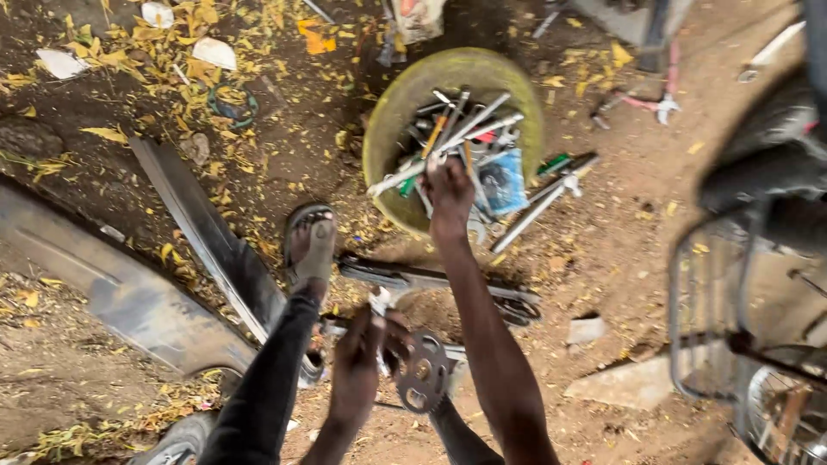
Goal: Repairing and adjusting the front headlight and instrument cluster area of a motorcycle.
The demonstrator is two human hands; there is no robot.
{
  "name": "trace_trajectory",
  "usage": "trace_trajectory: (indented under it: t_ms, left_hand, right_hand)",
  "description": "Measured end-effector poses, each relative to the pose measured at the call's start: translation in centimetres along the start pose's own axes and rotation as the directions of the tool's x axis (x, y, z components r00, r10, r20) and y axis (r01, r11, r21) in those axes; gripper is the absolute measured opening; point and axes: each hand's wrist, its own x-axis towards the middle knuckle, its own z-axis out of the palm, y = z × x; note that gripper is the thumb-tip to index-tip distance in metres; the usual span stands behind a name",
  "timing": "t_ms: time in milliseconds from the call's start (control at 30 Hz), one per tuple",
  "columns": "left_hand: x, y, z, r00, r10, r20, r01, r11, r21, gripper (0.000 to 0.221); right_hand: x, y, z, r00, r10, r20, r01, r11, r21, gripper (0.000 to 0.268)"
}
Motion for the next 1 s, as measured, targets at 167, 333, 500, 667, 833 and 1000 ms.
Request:
trace_trajectory:
  t_ms: [167, 333, 500, 667, 833, 1000]
  left_hand:
    - [-2.7, -1.1, 1.7, 0.913, 0.405, -0.047, -0.399, 0.912, 0.094, 0.030]
    - [-9.3, -2.4, 7.3, 0.469, 0.868, 0.160, -0.858, 0.406, 0.314, 0.013]
    - [-17.7, -13.2, 13.3, 0.624, 0.746, 0.234, -0.673, 0.360, 0.646, 0.031]
    - [-31.4, -14.1, 22.7, 0.934, 0.336, 0.118, -0.348, 0.933, 0.096, 0.027]
    - [-47.1, -15.6, 30.0, 0.716, 0.690, 0.107, -0.691, 0.722, -0.033, 0.020]
    - [-57.5, -14.8, 31.5, 0.707, 0.703, 0.075, -0.697, 0.711, -0.097, 0.023]
  right_hand:
    - [-11.4, -9.7, -5.2, 0.987, 0.162, -0.015, -0.162, 0.987, 0.001, 0.012]
    - [-22.3, -17.4, -11.2, 0.987, 0.151, 0.046, -0.145, 0.982, -0.122, 0.008]
    - [-35.1, -28.8, -15.9, 0.980, -0.020, 0.199, 0.025, 0.999, -0.022, 0.021]
    - [-49.5, -34.2, -25.9, 0.980, -0.112, 0.166, 0.135, 0.982, -0.135, 0.022]
    - [-60.7, -40.7, -33.6, 0.967, -0.133, 0.218, 0.150, 0.987, -0.061, 0.028]
    - [-67.5, -45.8, -35.7, 0.933, -0.156, 0.323, 0.147, 0.988, 0.052, 0.034]
